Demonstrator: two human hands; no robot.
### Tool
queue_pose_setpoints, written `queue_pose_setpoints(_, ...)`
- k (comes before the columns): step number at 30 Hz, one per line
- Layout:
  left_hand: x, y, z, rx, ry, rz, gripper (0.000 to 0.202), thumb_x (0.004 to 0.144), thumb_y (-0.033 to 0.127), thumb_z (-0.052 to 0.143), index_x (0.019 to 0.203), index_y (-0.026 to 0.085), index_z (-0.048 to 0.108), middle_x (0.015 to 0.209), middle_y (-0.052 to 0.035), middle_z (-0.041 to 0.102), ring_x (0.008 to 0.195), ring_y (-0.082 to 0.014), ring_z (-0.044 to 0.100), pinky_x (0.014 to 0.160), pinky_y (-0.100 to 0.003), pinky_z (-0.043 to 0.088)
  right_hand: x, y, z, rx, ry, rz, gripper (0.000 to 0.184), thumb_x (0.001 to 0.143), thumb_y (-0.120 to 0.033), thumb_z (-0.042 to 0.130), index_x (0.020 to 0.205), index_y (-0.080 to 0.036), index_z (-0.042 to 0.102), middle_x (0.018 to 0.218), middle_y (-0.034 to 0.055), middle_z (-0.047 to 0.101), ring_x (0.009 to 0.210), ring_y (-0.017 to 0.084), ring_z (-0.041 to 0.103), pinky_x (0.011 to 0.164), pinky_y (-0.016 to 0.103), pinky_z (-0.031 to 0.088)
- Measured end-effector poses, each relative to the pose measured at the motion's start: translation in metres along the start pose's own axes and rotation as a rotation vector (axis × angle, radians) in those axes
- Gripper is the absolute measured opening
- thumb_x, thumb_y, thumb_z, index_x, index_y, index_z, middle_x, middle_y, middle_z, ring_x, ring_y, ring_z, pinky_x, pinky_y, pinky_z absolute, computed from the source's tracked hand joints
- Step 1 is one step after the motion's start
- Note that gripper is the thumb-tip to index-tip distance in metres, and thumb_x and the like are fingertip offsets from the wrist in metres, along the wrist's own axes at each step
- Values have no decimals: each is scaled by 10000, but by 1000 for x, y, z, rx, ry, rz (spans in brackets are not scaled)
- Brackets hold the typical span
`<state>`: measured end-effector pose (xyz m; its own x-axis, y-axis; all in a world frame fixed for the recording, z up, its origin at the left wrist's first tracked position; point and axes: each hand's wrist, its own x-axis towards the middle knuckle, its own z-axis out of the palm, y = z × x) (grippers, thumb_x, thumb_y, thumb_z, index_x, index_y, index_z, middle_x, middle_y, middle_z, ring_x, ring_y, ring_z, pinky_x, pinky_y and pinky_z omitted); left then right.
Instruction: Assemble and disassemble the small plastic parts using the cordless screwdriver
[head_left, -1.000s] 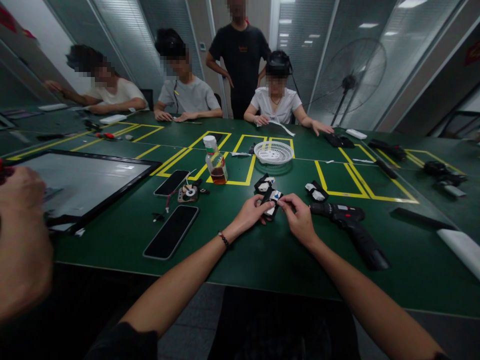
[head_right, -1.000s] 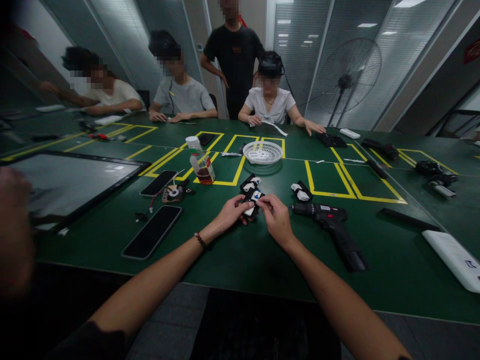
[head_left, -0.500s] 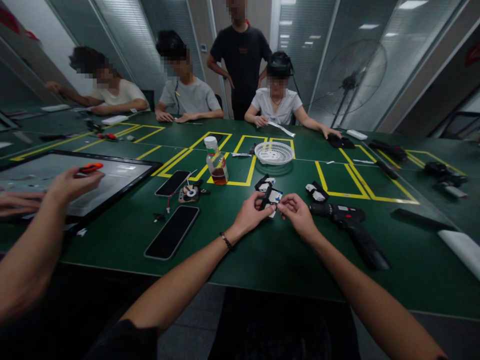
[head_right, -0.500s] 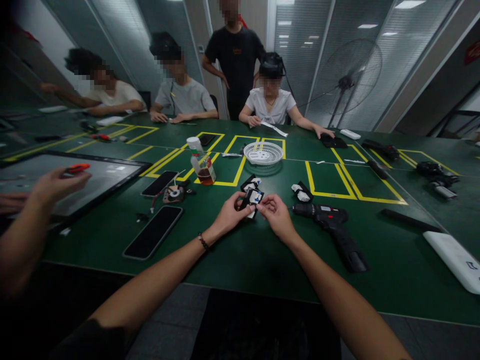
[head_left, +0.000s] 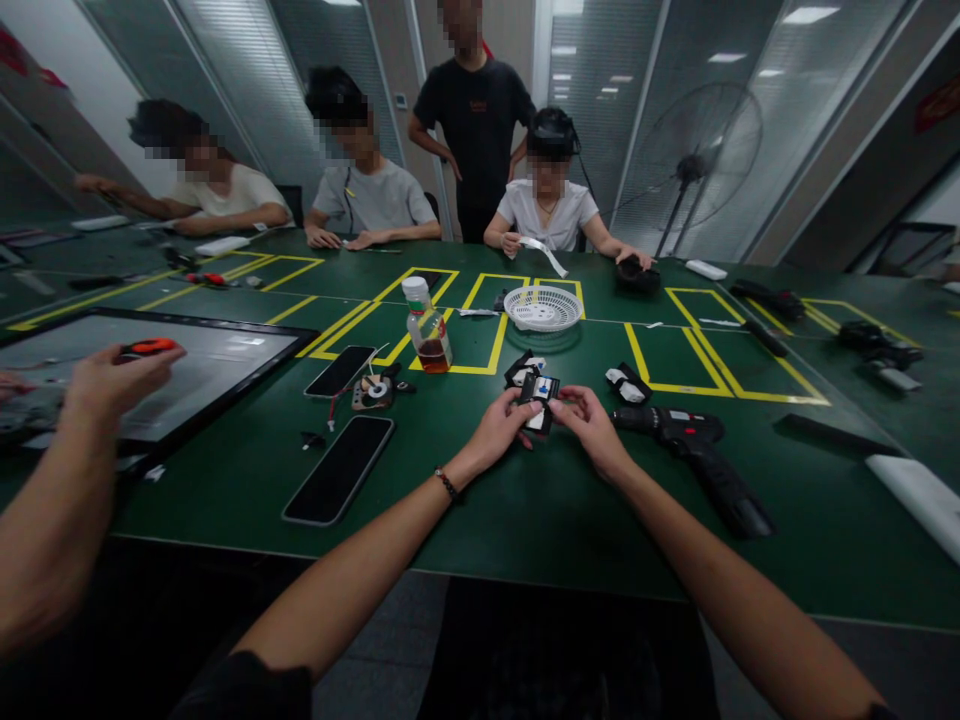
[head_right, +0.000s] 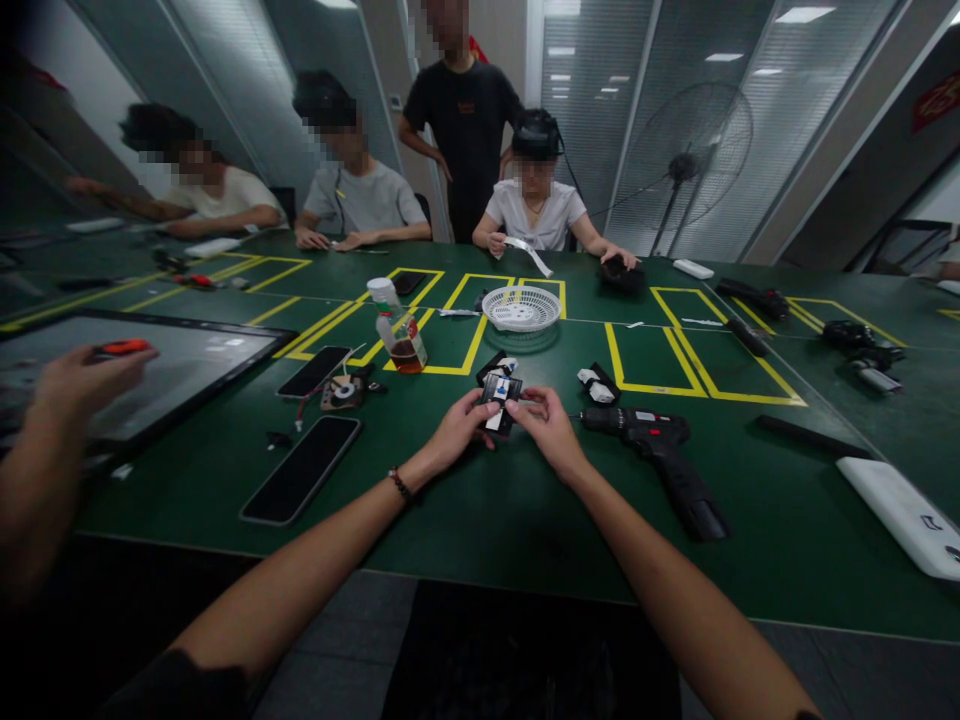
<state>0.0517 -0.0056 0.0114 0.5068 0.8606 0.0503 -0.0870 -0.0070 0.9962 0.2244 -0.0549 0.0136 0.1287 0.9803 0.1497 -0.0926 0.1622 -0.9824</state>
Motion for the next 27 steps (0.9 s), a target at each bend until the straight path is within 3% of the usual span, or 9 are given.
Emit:
queue_pose_setpoints(5, -1, 0, -1, 4, -61, 0, 473, 852, 486, 627, 1169, 149, 534, 885, -77, 675, 717, -208, 700, 475, -233, 511, -4, -5, 2, 119, -134, 104, 482, 835, -387, 722, 1260, -224, 561, 1103, 71, 728, 1007, 221, 686, 968, 399, 498)
queue_pose_setpoints(18, 2, 0, -2, -36, -87, -46, 462, 870, 495, 597, 1177, 151, 553, 909, -80, 670, 726, -204, 692, 563, -312, 591, -5, -13, -1, 91, -98, 95, 457, 785, -374, 769, 1184, -187, 646, 999, 74, 767, 930, 237, 720, 950, 409, 517)
queue_pose_setpoints(27, 0, 0, 0, 91, -64, -7, 462, 884, 550, 563, 1129, 159, 591, 836, -65, 686, 613, -168, 661, 491, -246, 513, -6, -13, 0, 111, -85, 122, 466, 763, -398, 780, 1155, -173, 666, 926, 69, 770, 866, 244, 731, 898, 419, 542)
